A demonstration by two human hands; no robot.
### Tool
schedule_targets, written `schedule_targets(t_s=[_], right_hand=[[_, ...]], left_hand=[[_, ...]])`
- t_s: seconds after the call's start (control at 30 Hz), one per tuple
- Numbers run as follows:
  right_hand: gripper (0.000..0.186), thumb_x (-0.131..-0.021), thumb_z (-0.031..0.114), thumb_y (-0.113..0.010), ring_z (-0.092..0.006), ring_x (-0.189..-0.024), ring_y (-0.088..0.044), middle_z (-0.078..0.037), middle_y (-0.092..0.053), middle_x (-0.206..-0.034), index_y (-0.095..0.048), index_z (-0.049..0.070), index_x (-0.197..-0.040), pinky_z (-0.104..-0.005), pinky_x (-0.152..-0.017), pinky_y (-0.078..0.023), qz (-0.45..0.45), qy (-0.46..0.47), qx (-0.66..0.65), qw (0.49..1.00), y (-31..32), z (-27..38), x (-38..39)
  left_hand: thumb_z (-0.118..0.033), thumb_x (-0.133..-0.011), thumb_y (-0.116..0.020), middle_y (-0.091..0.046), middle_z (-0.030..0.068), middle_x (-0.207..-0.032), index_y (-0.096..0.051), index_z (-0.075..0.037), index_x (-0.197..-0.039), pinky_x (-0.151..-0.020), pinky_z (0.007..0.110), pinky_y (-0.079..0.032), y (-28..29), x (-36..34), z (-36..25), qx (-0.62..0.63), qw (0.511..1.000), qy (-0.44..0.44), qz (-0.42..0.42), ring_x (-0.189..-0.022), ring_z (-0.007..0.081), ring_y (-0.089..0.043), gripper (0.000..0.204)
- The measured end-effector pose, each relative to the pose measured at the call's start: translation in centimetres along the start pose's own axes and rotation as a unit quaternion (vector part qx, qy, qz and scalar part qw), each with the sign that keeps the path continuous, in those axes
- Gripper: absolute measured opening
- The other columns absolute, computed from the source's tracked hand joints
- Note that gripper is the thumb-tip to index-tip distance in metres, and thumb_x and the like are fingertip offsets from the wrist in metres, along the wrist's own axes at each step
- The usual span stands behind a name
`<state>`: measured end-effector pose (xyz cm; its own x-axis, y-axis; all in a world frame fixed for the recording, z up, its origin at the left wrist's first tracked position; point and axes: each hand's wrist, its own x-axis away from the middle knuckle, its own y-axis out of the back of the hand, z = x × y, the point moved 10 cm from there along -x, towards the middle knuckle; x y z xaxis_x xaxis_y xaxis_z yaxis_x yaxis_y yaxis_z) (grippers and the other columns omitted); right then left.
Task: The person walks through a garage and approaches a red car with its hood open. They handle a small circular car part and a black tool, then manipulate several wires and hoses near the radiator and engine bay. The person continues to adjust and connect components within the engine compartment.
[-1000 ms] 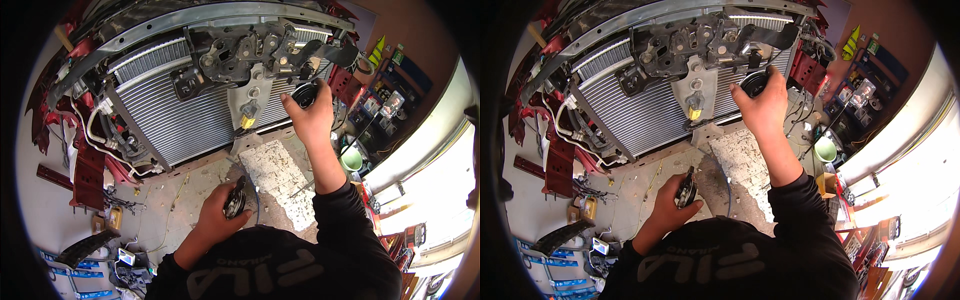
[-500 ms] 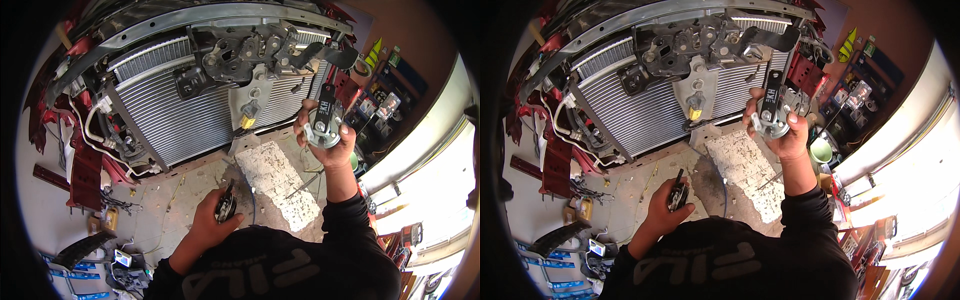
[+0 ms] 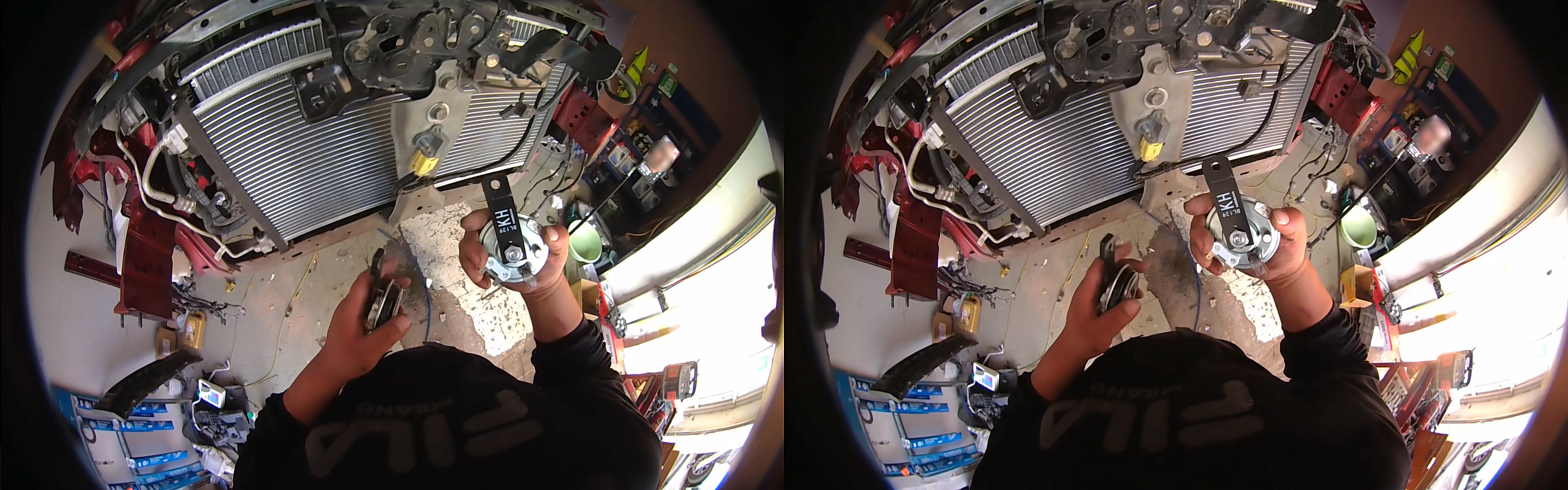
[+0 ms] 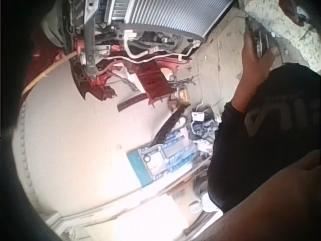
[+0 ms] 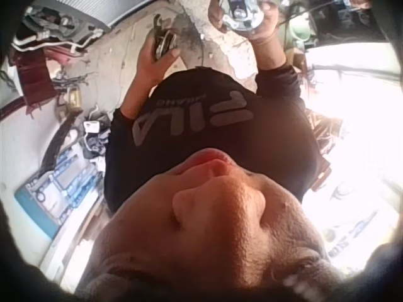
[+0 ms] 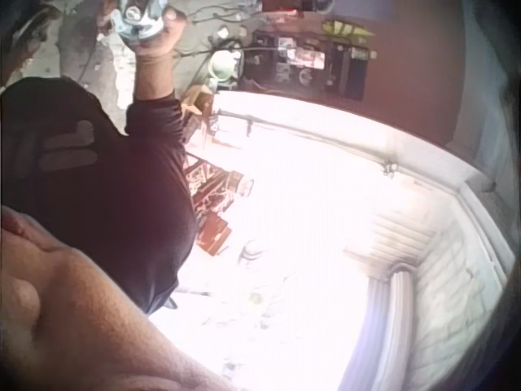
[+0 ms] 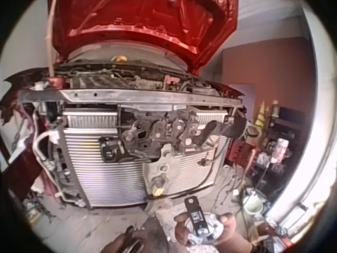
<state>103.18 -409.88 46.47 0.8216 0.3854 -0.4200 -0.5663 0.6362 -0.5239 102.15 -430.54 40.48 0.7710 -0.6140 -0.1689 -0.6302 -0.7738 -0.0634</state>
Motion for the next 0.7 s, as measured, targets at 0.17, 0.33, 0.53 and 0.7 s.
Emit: schedule_targets(t_s=[0.17, 0.33, 0.53, 0.7], right_hand=[[0.1, -0.095, 0.081, -0.055, -0.0314, -0.077, -0.063, -0.02, -0.066, -0.098, -0.055, -0.003, -0.151, -0.0332, -0.051, -0.046, -0.037, -0.016, -0.038, 0.998, -0.2, -2.1, 0.3], [0.104, -0.094, 0.089, -0.051, -0.0288, -0.081, -0.065, -0.017, -0.067, -0.102, -0.054, 0.0, -0.147, -0.0318, -0.055, -0.049, -0.082, -0.019, 0.023, 0.996, 0.4, -3.2, 0.6], [0.104, -0.091, 0.092, -0.052, -0.0239, -0.087, -0.063, -0.013, -0.066, -0.104, -0.052, 0.003, -0.145, -0.0322, -0.064, -0.05, -0.107, -0.014, 0.108, 0.988, 1.0, -3.4, 0.8], [0.1, -0.094, 0.09, -0.051, -0.0222, -0.083, -0.061, -0.012, -0.064, -0.103, -0.051, 0.003, -0.144, -0.0325, -0.064, -0.049, -0.111, -0.005, 0.13, 0.985, 0.9, -3.4, 1.1]], left_hand=[[-0.034, -0.102, -0.073, -0.064, 0.0253, -0.142, -0.02, -0.002, -0.173, -0.101, 0.04, -0.056, -0.7, -0.2, 0.3, 0.133, 0.99, 0.021, 0.041, -0.107, 0.0232, -0.069, 0.095], [-0.044, -0.097, -0.077, -0.062, 0.0292, -0.145, -0.016, -0.007, -0.176, -0.092, 0.039, -0.059, -1.2, -0.5, 0.6, 0.185, 0.979, 0.048, 0.067, -0.109, 0.0312, -0.073, 0.106], [-0.043, -0.094, -0.078, -0.064, 0.0242, -0.139, -0.019, -0.006, -0.175, -0.084, 0.038, -0.06, -1.2, -1.0, 0.4, 0.236, 0.967, 0.048, 0.086, -0.111, 0.0365, -0.075, 0.107], [-0.04, -0.094, -0.078, -0.066, 0.0175, -0.127, -0.023, 0.002, -0.172, -0.085, 0.039, -0.061, 0.1, -1.6, -0.1, 0.241, 0.967, 0.024, 0.076, -0.109, 0.0396, -0.076, 0.104]])
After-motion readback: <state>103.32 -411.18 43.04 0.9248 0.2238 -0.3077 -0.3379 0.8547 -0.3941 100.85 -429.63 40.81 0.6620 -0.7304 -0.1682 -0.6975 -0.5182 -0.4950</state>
